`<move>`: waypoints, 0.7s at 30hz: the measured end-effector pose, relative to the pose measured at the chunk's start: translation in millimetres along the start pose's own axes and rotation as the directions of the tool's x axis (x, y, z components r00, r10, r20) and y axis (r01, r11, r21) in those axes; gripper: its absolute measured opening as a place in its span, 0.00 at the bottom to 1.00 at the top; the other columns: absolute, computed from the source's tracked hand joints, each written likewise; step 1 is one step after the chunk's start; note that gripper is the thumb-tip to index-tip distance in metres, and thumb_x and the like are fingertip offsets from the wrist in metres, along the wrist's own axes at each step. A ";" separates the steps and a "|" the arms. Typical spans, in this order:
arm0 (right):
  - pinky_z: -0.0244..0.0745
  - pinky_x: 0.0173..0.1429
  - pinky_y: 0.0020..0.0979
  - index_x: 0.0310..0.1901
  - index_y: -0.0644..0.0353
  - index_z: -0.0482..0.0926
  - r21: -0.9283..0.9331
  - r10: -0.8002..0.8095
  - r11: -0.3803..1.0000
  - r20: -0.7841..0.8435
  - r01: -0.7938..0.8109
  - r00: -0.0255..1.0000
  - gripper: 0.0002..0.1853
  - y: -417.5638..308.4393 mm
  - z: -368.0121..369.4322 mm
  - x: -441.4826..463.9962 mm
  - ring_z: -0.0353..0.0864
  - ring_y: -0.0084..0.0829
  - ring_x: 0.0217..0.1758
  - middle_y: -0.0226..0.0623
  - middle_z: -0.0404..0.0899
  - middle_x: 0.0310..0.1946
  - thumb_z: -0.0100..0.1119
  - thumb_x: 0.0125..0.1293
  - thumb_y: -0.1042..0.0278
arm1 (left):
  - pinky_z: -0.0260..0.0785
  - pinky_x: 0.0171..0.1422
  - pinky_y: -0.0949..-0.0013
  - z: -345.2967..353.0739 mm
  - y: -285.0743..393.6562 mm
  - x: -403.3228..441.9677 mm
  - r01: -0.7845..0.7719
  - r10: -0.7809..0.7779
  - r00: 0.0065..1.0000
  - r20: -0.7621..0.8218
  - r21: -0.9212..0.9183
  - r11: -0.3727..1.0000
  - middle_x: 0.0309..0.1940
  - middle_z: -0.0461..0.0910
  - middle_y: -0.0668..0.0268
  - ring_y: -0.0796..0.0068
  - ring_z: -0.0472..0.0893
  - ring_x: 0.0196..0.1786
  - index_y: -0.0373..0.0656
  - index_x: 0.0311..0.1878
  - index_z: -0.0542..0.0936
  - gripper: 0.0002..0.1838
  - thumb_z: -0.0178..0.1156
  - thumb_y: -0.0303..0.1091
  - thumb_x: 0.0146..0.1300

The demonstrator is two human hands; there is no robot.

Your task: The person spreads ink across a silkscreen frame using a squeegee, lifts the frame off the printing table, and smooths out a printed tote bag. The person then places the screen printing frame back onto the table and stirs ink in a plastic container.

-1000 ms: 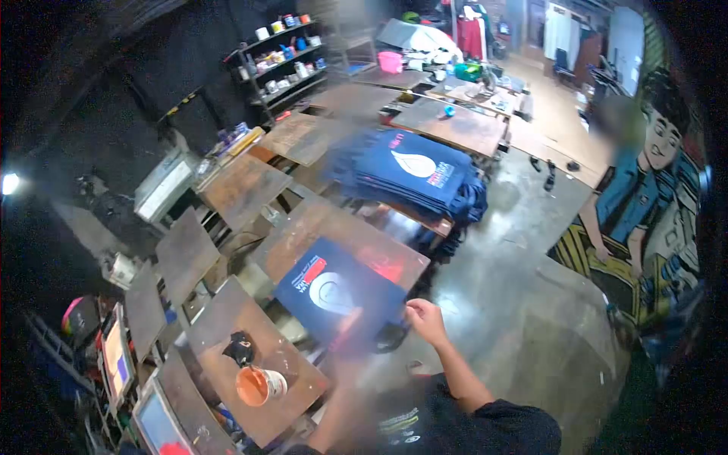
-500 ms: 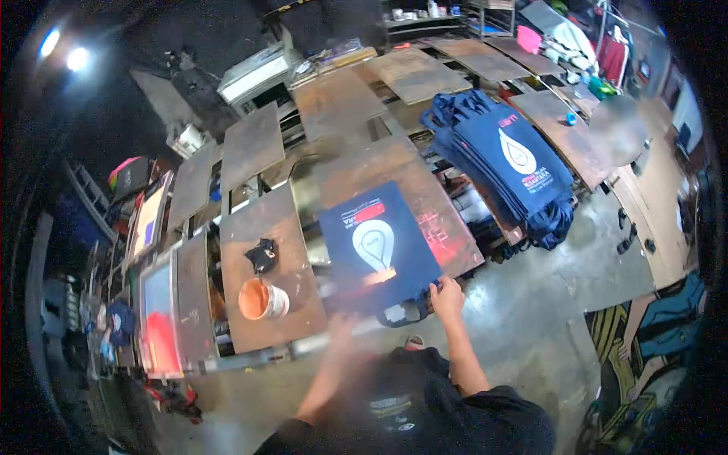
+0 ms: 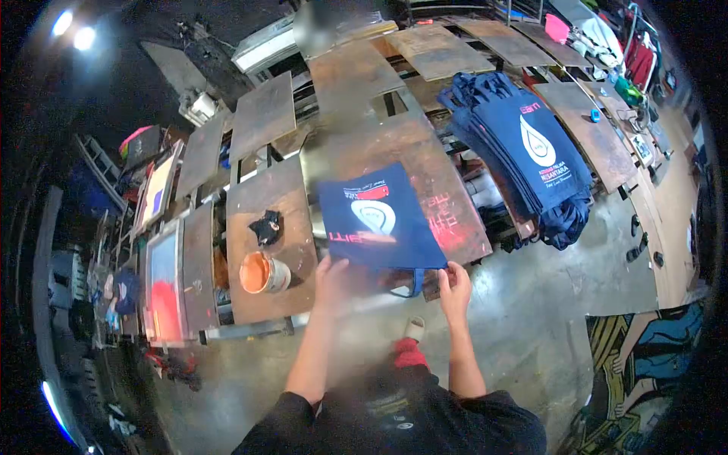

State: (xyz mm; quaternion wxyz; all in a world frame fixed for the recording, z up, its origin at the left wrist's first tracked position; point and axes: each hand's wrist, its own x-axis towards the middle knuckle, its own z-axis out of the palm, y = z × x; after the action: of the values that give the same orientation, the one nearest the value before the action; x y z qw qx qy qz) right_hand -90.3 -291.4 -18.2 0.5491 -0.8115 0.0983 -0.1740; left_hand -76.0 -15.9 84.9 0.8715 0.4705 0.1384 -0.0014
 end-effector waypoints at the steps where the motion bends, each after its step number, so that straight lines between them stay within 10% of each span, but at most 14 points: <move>1: 0.75 0.46 0.26 0.51 0.67 0.79 0.041 -0.001 0.999 -0.024 0.002 1.000 0.14 -5.1 0.0 -1.8 0.79 0.24 0.39 0.36 0.81 0.40 0.64 0.66 0.70 | 0.70 0.62 0.62 -4.8 4.0 -3.9 0.002 -0.002 1.000 0.002 -0.054 0.999 0.48 0.82 0.65 0.70 0.80 0.52 0.37 0.54 0.77 0.16 0.55 0.20 0.62; 11: 0.73 0.28 0.24 0.57 0.61 0.74 0.110 0.196 0.962 0.355 -0.249 0.914 0.21 -53.5 11.5 -35.6 0.75 0.20 0.27 0.30 0.77 0.35 0.56 0.73 0.54 | 0.70 0.66 0.57 -95.4 39.0 -109.7 -0.033 0.065 0.993 0.101 -0.287 0.957 0.56 0.79 0.60 0.61 0.79 0.58 0.38 0.63 0.72 0.27 0.57 0.33 0.59; 14: 0.78 0.29 0.31 0.59 0.65 0.71 -0.107 0.388 0.900 0.642 -0.424 0.662 0.28 -78.8 37.0 -67.0 0.83 0.28 0.31 0.41 0.82 0.36 0.58 0.70 0.48 | 0.71 0.65 0.56 -141.5 42.9 -154.0 -0.088 0.106 0.993 0.042 -0.303 0.949 0.55 0.80 0.58 0.60 0.80 0.57 0.38 0.62 0.73 0.27 0.58 0.34 0.58; 21: 0.83 0.37 0.37 0.74 0.64 0.48 -0.007 0.295 0.820 0.862 -0.572 0.413 0.41 -115.0 100.4 -196.3 0.87 0.42 0.37 0.54 0.77 0.53 0.58 0.71 0.53 | 0.74 0.59 0.59 -228.3 58.9 -284.0 -0.251 0.175 0.961 -0.212 -0.415 0.874 0.48 0.82 0.58 0.63 0.82 0.50 0.37 0.57 0.75 0.22 0.53 0.36 0.60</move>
State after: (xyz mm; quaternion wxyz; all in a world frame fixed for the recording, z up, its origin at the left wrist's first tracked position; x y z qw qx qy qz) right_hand -235.3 -93.1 20.2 0.6650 -0.6484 0.0080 0.3705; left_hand -396.1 167.9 83.6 0.9348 0.2732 0.1550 0.1657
